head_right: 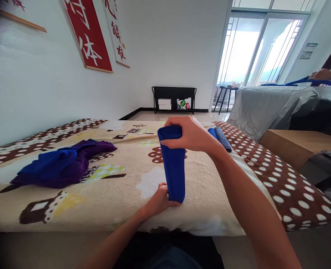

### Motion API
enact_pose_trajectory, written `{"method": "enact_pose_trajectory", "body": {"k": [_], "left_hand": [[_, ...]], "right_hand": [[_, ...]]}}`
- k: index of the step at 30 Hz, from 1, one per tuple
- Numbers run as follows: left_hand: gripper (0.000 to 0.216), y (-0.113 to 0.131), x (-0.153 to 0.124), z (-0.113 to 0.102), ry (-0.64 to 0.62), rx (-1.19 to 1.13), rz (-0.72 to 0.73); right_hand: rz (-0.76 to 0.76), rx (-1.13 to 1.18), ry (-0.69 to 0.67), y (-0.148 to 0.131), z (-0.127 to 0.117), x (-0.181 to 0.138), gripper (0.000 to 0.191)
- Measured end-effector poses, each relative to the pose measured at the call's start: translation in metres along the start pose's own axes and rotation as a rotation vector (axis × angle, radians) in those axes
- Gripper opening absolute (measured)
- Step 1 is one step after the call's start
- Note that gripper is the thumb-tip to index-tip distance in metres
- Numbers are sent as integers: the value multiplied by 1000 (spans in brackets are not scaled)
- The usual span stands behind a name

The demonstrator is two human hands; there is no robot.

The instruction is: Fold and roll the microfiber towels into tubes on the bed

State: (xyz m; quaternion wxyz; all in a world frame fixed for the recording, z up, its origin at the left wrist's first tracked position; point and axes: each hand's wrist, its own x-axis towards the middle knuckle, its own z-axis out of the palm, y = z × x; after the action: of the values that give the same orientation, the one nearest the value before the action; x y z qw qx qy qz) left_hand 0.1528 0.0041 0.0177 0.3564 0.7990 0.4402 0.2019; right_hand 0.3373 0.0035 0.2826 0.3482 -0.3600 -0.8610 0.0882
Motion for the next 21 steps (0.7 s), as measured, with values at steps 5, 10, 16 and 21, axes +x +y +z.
{"method": "enact_pose_trajectory", "body": {"k": [5,10,16,21], "left_hand": [[68,1,0,-3,19,-30,-35],[83,6,-4,-10,-12,-65,24],[108,5,-5,-10,-31,-22,165],[107,3,-3,-9,-56,13,181]], "right_hand": [[-21,-58,-22,-3,-10,1,28],[34,-73,-18,0,-21,3,25],[147,-151,22,24,-30,-2,26],[240,-249,-5,74,-44,7,32]]}}
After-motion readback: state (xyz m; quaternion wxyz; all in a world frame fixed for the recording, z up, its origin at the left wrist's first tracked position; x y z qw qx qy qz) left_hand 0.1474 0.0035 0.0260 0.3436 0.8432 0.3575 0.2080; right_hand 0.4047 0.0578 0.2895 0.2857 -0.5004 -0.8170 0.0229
